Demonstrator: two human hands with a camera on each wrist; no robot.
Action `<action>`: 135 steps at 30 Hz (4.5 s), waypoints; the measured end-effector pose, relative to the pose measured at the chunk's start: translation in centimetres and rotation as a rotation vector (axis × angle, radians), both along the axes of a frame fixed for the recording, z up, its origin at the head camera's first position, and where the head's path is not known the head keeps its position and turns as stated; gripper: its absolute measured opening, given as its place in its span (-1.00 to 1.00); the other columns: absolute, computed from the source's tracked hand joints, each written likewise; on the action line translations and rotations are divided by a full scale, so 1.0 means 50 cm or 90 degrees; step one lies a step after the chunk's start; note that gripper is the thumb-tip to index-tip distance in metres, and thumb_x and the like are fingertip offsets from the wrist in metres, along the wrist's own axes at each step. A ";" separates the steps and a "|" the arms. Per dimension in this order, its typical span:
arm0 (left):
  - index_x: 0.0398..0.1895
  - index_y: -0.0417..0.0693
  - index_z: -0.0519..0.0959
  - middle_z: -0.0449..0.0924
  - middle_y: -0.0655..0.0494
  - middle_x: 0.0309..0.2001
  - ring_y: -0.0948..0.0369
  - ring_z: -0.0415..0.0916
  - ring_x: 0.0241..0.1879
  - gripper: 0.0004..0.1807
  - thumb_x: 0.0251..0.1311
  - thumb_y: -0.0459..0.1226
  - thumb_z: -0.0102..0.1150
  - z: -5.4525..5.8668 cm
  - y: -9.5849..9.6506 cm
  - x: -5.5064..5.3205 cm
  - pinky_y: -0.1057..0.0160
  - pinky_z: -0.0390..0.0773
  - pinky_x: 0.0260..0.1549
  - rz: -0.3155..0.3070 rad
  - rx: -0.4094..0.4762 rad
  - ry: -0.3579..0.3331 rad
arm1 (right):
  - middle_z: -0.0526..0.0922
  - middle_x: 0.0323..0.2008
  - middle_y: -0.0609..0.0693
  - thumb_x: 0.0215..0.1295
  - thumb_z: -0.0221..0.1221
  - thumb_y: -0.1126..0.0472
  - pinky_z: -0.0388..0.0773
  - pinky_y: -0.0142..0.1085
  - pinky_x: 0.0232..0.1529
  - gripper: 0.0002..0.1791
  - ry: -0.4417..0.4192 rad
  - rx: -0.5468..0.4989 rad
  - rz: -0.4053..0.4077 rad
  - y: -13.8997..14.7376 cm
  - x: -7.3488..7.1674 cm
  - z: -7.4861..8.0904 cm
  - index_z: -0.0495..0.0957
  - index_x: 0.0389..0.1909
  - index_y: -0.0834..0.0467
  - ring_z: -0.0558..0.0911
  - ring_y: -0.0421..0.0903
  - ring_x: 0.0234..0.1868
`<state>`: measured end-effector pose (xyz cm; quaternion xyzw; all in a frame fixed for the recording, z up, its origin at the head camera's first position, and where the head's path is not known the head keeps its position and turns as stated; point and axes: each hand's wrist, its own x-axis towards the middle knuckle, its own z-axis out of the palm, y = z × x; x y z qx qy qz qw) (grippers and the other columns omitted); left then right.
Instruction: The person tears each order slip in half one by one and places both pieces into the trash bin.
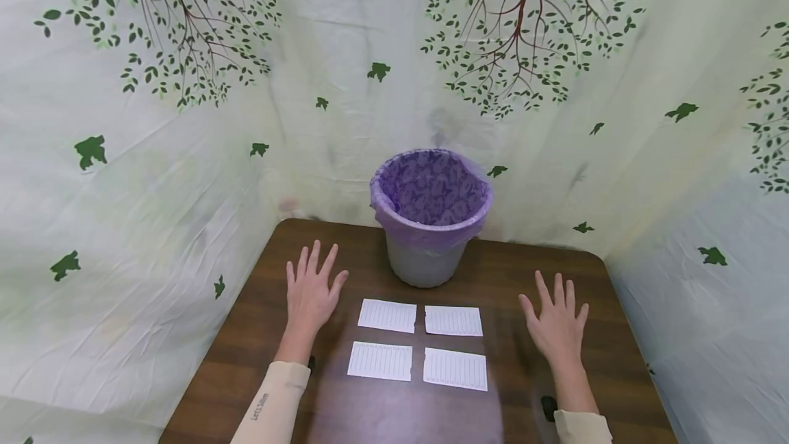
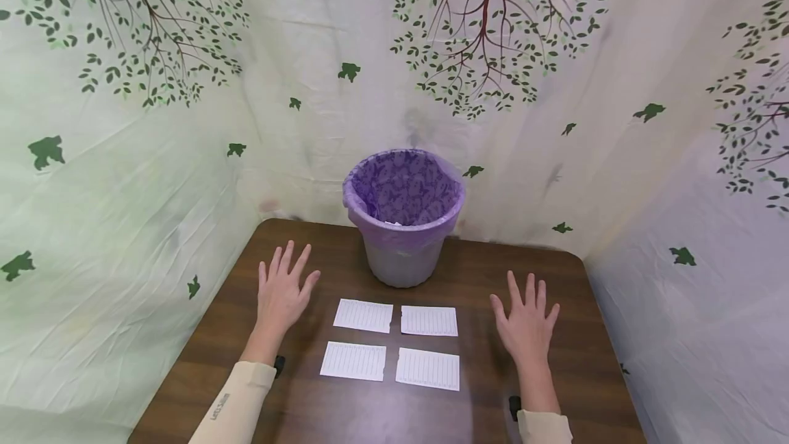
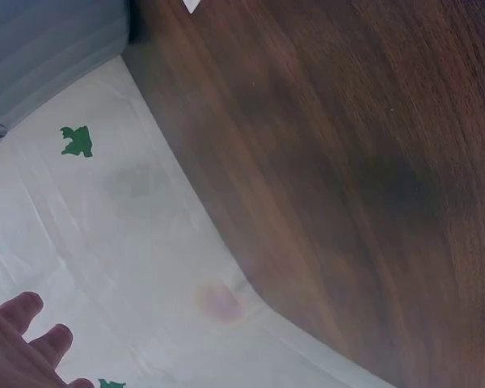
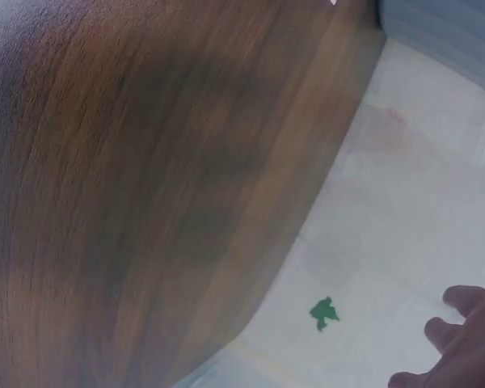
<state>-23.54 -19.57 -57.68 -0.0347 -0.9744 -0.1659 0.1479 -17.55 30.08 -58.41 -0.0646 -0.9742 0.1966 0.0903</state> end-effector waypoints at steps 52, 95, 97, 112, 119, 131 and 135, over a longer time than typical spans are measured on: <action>0.64 0.29 0.30 0.30 -0.15 0.60 -0.27 0.24 0.56 -0.23 0.42 0.21 0.19 -0.017 0.104 0.061 -0.41 0.18 0.52 -0.055 0.026 0.060 | 0.46 0.45 0.25 0.47 0.23 -0.22 0.06 0.43 0.54 -0.23 0.130 -0.037 0.089 -0.159 -0.011 0.003 0.32 0.60 -0.06 0.37 0.31 0.51; 0.57 0.19 0.41 0.45 -0.16 0.49 -0.21 0.41 0.44 -0.24 0.38 0.23 0.22 -0.076 0.162 0.087 -0.39 0.26 0.47 -0.089 0.000 0.036 | 0.57 0.38 0.14 0.42 0.28 -0.26 0.27 0.34 0.51 -0.23 0.119 -0.022 0.160 -0.282 -0.015 -0.030 0.39 0.56 -0.09 0.52 0.23 0.41; 0.57 0.19 0.41 0.45 -0.16 0.49 -0.21 0.40 0.44 -0.23 0.38 0.22 0.22 -0.078 0.163 0.089 -0.38 0.26 0.47 -0.089 0.000 0.036 | 0.57 0.37 0.14 0.42 0.27 -0.26 0.28 0.34 0.50 -0.23 0.119 -0.022 0.163 -0.287 -0.015 -0.035 0.39 0.56 -0.09 0.52 0.23 0.41; 0.52 0.16 0.48 0.49 -0.15 0.45 -0.21 0.44 0.39 -0.27 0.34 0.19 0.27 -0.093 0.158 0.093 -0.39 0.31 0.43 -0.079 -0.007 0.046 | 0.61 0.35 0.08 0.42 0.27 -0.26 0.34 0.27 0.50 -0.26 0.107 -0.001 0.205 -0.362 -0.019 -0.057 0.42 0.54 -0.10 0.55 0.09 0.41; 0.49 0.14 0.51 0.52 -0.13 0.43 -0.20 0.45 0.39 -0.30 0.36 0.19 0.26 -0.103 0.166 0.083 -0.38 0.33 0.42 -0.087 -0.022 0.033 | 0.64 0.32 0.09 0.38 0.32 -0.23 0.38 0.26 0.48 -0.27 0.120 -0.006 0.205 -0.369 -0.021 -0.060 0.46 0.51 -0.07 0.57 0.09 0.37; 0.44 0.18 0.57 0.55 -0.11 0.41 -0.17 0.46 0.40 -0.36 0.37 0.18 0.27 -0.132 0.173 0.074 -0.35 0.35 0.44 -0.098 -0.054 -0.016 | 0.65 0.29 0.09 0.38 0.33 -0.20 0.40 0.24 0.47 -0.30 0.113 0.012 0.229 -0.387 -0.027 -0.073 0.51 0.46 -0.03 0.58 0.09 0.36; 0.40 0.13 0.61 0.56 -0.14 0.38 -0.17 0.48 0.39 -0.39 0.35 0.12 0.32 -0.140 0.179 0.072 -0.33 0.37 0.43 -0.106 -0.040 -0.019 | 0.66 0.28 0.10 0.39 0.31 -0.21 0.41 0.24 0.47 -0.32 0.104 0.022 0.239 -0.393 -0.031 -0.079 0.53 0.45 -0.01 0.58 0.11 0.36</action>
